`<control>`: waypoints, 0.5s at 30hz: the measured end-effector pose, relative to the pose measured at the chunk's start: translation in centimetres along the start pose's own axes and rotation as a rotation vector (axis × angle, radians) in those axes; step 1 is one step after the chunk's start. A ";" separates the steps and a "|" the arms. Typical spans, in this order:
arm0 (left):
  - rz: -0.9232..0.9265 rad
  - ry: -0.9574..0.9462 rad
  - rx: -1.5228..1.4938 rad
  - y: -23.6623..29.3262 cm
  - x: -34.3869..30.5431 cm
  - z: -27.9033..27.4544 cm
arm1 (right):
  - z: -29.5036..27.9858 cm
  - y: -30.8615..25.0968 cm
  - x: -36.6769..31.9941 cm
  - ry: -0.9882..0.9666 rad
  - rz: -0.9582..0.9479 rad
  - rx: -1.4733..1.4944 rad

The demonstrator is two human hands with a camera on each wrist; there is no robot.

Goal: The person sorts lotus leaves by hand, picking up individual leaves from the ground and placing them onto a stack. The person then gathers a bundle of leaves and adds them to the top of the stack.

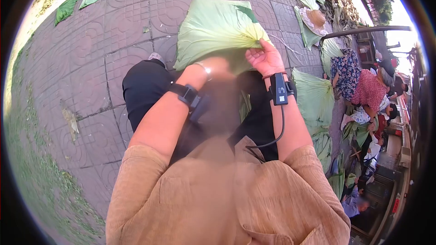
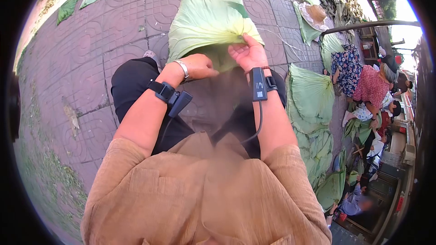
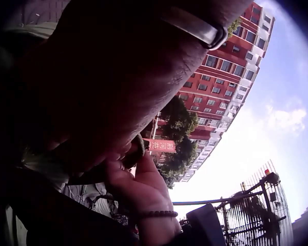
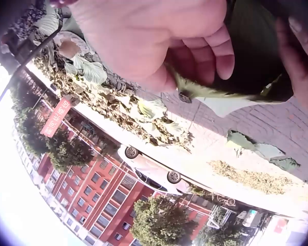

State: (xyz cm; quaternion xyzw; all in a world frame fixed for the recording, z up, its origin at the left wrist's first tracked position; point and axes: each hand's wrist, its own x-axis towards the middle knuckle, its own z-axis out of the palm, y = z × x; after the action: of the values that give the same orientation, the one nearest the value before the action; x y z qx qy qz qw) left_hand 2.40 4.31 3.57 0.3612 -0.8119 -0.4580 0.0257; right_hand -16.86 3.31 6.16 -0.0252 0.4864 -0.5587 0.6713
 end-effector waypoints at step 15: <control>-0.407 0.060 0.156 0.0 -0.7 -2.1 | -6.5 2.8 2.1 0.128 0.203 -0.297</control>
State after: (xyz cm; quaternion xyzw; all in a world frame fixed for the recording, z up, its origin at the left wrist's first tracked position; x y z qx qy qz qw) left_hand 3.67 3.20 4.96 0.5318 -0.7542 -0.3786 -0.0713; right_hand -19.41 6.05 -0.18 -0.0392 0.6054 -0.4106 0.6807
